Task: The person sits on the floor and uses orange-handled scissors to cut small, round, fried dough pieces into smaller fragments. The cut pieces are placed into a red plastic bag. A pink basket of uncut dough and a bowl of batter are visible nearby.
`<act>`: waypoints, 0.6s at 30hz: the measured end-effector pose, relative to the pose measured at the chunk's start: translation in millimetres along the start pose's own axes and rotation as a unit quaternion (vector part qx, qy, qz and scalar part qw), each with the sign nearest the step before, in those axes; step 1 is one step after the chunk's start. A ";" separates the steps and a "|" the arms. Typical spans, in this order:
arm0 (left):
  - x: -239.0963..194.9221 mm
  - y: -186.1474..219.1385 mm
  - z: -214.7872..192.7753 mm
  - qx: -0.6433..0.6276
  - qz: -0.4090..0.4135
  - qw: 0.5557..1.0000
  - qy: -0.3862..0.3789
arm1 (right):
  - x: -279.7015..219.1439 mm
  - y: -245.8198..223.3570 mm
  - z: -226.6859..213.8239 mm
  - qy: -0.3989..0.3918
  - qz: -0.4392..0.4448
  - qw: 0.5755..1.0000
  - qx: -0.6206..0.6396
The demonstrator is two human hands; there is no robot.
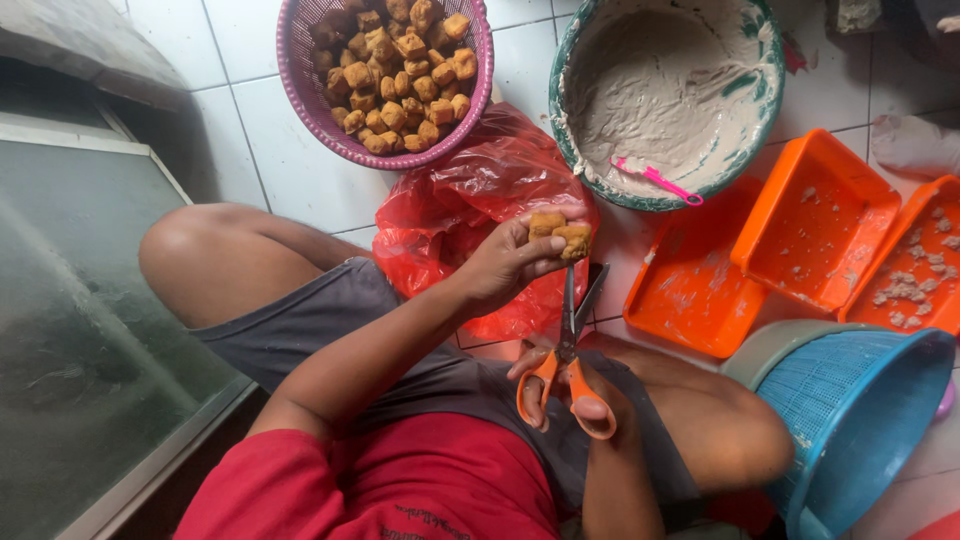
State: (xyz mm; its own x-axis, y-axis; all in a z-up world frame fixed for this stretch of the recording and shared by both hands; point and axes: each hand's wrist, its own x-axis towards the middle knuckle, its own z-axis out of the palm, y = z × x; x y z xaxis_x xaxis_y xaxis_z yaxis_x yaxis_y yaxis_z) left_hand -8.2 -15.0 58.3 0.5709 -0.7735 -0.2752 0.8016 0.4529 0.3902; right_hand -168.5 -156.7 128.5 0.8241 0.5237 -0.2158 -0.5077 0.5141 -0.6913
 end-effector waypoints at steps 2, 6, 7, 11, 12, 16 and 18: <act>-6.0 -3.4 3.9 0.041 -0.013 0.999 -0.027 | -1.6 1.5 -2.6 -0.005 -0.007 1.000 0.000; -20.4 -15.2 13.0 0.110 -0.022 0.992 -0.060 | -7.4 14.9 -13.7 0.040 -0.034 0.999 -0.006; -22.7 -16.7 12.2 0.125 -0.021 0.991 -0.051 | -9.2 21.1 -16.3 0.064 -0.043 0.997 -0.010; -22.5 -27.4 -1.3 0.126 0.021 0.991 -0.042 | -3.9 49.1 -34.3 0.132 -0.013 0.991 0.005; -22.4 -29.7 -6.7 0.137 0.016 0.990 -0.028 | -3.8 54.5 -37.2 0.161 -0.004 0.987 0.004; -11.4 -17.2 -33.0 0.081 0.041 0.993 0.072 | 5.3 63.9 -46.7 0.173 -0.083 0.980 0.057; -3.0 12.9 -55.0 0.118 0.058 0.977 0.171 | 5.2 59.5 -47.5 0.181 -0.070 0.980 0.048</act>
State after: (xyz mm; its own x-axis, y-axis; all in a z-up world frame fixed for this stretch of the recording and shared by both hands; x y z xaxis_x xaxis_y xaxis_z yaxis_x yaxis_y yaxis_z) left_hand 10.2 17.6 15.9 0.7137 -0.5116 -0.4785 0.6879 0.3834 0.6163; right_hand -182.5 -155.6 53.5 0.9138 0.1777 -0.3651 -0.3901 0.6341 -0.6676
